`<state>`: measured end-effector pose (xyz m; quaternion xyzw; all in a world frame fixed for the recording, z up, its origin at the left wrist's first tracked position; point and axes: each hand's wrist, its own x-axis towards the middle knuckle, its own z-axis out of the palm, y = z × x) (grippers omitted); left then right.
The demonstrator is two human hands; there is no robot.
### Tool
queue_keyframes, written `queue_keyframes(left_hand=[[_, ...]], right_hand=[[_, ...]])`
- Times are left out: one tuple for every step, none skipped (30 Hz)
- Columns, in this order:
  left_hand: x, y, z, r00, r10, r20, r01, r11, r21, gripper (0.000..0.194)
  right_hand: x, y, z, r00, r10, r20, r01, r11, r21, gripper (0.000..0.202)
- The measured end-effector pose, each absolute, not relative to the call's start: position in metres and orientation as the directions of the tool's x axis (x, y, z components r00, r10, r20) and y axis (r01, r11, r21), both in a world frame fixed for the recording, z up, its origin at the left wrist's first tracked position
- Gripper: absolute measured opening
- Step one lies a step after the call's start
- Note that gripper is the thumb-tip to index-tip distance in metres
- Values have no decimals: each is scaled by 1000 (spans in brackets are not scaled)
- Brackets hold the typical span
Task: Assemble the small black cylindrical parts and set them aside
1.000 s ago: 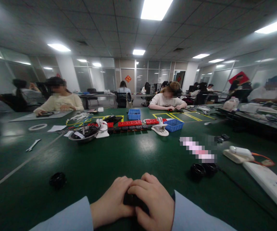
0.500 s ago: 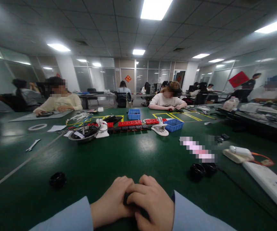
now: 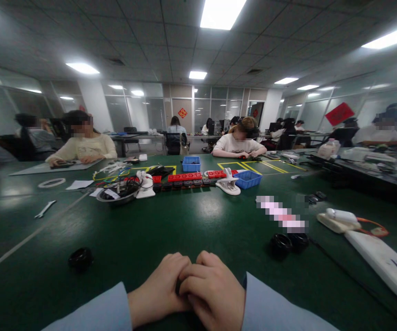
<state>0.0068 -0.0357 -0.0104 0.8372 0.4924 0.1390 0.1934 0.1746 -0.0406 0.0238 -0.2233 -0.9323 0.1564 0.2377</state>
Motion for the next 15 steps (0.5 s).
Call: queue_keyframes(left_hand=[[7, -36, -10, 473, 880, 45, 773, -439, 458, 27], [6, -36, -11, 470, 881, 48, 774, -437, 459, 28], [6, -36, -11, 468, 882, 51, 772, -437, 462, 27], [5, -36, -11, 469, 882, 51, 769, -436, 467, 27], [5, -36, -12, 470, 881, 50, 766, -436, 472, 25], [4, -37, -12, 469, 882, 45, 767, -432, 474, 25], [4, -37, -12, 466, 884, 39, 771, -427, 473, 25], [4, -37, -11, 462, 886, 35, 774, -422, 472, 25], [4, -37, -10, 460, 887, 31, 775, -419, 473, 26], [5, -37, -9, 459, 888, 29, 775, -416, 475, 27], [5, -36, -8, 460, 888, 27, 773, -415, 479, 28], [6, -36, -8, 461, 887, 26, 771, -414, 484, 29], [6, -36, -7, 461, 887, 26, 768, -414, 489, 29], [6, -36, -6, 460, 888, 27, 766, -412, 494, 30], [6, -36, -6, 457, 889, 26, 764, -408, 499, 31]], right_hand=[[174, -41, 24, -789, 487, 375, 339, 854, -395, 18], [173, -41, 25, -791, 482, 377, 334, 856, -394, 18], [173, -42, 25, -795, 477, 376, 328, 858, -395, 19], [172, -43, 25, -799, 472, 372, 324, 859, -396, 19], [173, -43, 25, -803, 470, 367, 323, 860, -396, 19], [173, -44, 25, -805, 469, 363, 323, 860, -395, 19], [174, -44, 25, -806, 469, 361, 324, 860, -394, 19], [175, -44, 25, -807, 467, 361, 322, 861, -394, 16], [176, -44, 24, -808, 465, 362, 320, 862, -394, 13], [177, -44, 23, -812, 457, 363, 311, 865, -394, 9], [178, -44, 22, -817, 449, 363, 302, 868, -394, 9], [178, -43, 21, -820, 443, 362, 296, 870, -394, 14], [179, -42, 20, -821, 442, 360, 296, 870, -394, 20], [180, -41, 19, -817, 448, 362, 302, 868, -393, 25], [180, -41, 18, -809, 459, 367, 314, 865, -390, 30]])
